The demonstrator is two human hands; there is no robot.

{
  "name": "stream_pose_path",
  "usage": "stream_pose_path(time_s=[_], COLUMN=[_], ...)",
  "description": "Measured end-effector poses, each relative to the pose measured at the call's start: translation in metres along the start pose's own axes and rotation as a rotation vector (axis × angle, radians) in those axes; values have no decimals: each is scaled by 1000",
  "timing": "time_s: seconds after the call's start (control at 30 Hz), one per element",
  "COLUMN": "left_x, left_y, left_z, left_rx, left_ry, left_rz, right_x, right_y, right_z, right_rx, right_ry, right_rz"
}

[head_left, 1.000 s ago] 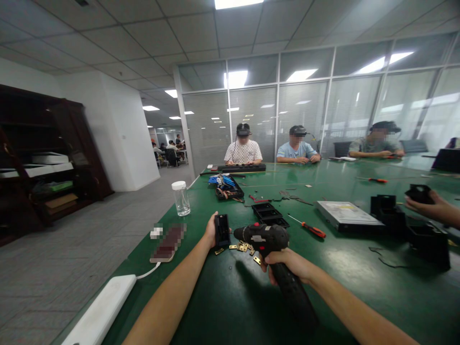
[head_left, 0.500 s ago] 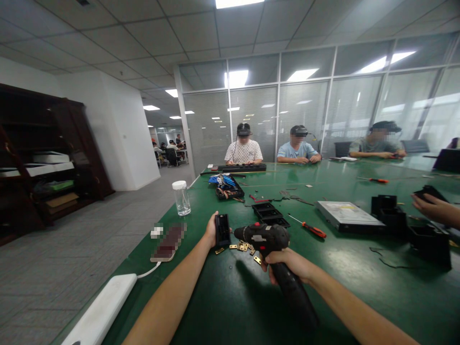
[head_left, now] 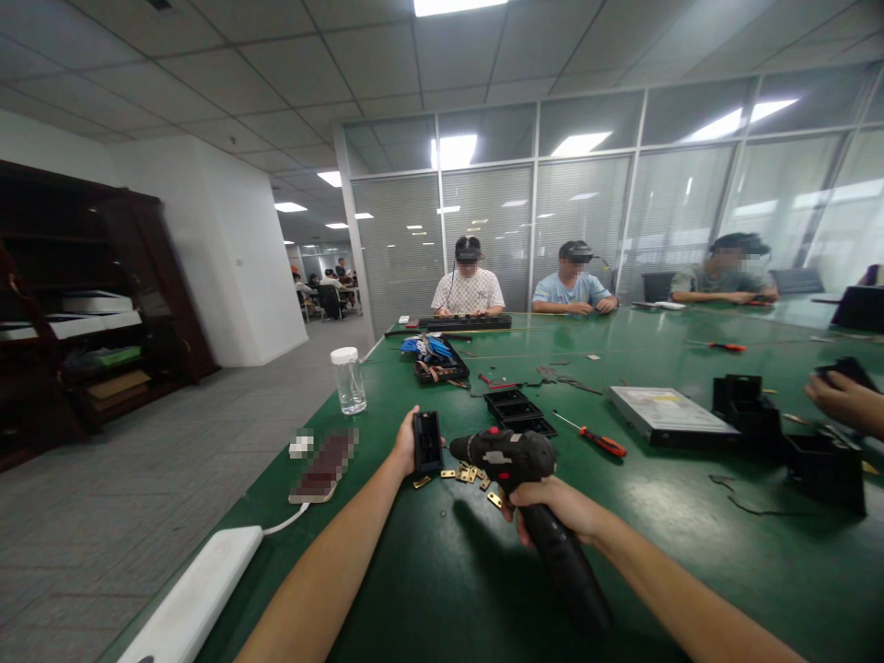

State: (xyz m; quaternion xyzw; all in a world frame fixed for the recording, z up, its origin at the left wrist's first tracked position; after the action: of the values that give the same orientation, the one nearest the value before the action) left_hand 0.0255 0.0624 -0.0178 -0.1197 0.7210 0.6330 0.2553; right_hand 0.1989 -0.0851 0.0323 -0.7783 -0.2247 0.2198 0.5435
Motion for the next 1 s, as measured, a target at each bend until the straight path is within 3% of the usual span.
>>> stream_pose_path(time_s=[0.37,0.8,1.0], left_x=[-1,-1,0], left_y=[0,-1,-1], left_z=[-3,-2,1], left_rx=[16,18,-8], left_ry=[41,27,-14], left_rz=[-31,-44,-11], right_x=[1,-2,1], right_y=[2,-2,1], right_z=[1,-1,0], right_rx=[-7,23,-15], right_ry=[0,-40,-1], right_rz=[10,-3,-1])
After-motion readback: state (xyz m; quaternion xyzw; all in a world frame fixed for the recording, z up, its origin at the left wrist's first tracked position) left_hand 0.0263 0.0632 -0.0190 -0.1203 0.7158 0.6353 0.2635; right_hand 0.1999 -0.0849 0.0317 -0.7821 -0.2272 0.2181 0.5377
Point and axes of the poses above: each hand's wrist, its own z-axis towards the middle knuckle, its own x-axis out of the back of the hand, y = z × x, the point moved 7 cm from there along z, towards the middle knuckle, and after that the axes turned 10 degrees about -x, right-handed, at the moved point
